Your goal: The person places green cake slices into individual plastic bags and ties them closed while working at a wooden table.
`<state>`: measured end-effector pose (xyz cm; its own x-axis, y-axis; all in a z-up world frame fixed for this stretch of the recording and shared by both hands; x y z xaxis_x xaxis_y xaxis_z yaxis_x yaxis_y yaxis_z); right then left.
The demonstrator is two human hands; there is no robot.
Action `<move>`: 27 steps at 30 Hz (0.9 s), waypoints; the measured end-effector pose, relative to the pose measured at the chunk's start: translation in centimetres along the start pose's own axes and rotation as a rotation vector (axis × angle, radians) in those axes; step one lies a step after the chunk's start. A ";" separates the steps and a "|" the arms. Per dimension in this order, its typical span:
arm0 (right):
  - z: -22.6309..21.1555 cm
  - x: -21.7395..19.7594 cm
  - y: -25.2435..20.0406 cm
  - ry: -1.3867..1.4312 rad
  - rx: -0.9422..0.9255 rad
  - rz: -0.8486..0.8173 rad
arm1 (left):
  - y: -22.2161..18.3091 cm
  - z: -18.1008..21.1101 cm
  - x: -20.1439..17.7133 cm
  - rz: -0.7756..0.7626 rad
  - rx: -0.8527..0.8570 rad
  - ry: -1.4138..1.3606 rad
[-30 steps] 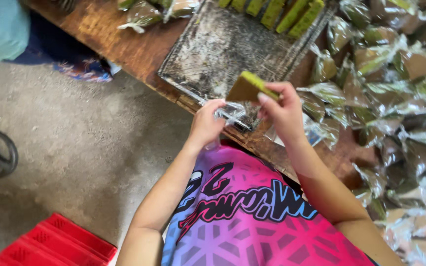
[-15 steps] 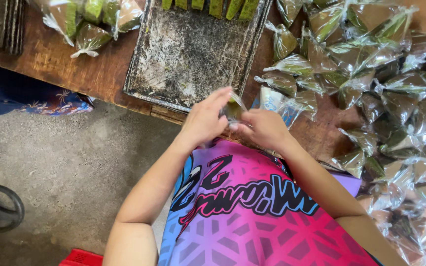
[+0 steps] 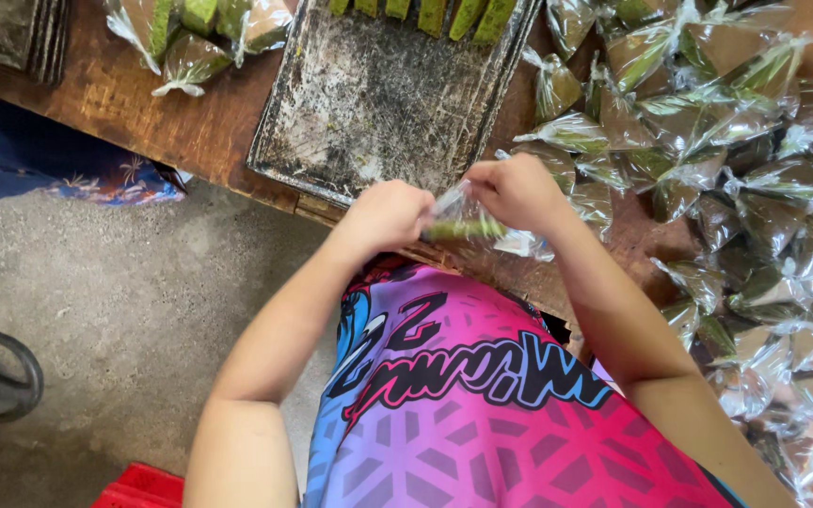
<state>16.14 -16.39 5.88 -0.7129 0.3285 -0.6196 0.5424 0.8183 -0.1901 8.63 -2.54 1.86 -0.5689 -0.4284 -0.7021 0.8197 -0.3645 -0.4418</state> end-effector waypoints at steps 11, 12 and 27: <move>5.1 4.6 -2.0 0.721 0.126 -0.190 | 0.3 -3.1 6.0 -0.061 0.169 -1.118; 5.5 4.6 -2.5 0.790 0.178 -0.158 | 0.4 -4.2 5.0 0.066 0.043 -0.797; -8.5 -2.3 -3.8 0.352 -0.348 -0.225 | -4.0 1.1 -0.2 0.081 0.163 -1.370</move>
<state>11.96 -16.20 14.52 -0.9327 0.2160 -0.2888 0.2223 0.9749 0.0111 5.41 -1.91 4.34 -0.2094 -0.8814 0.4235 0.8902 -0.3510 -0.2904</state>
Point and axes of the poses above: each hand's wrist, its own y-axis towards the middle knuckle, its own x-axis out of the palm, z = x × y, the point moved 7 cm from there along y, towards the middle knuckle, and after that the axes turned 9 degrees about -z, right-handed, at the moved point
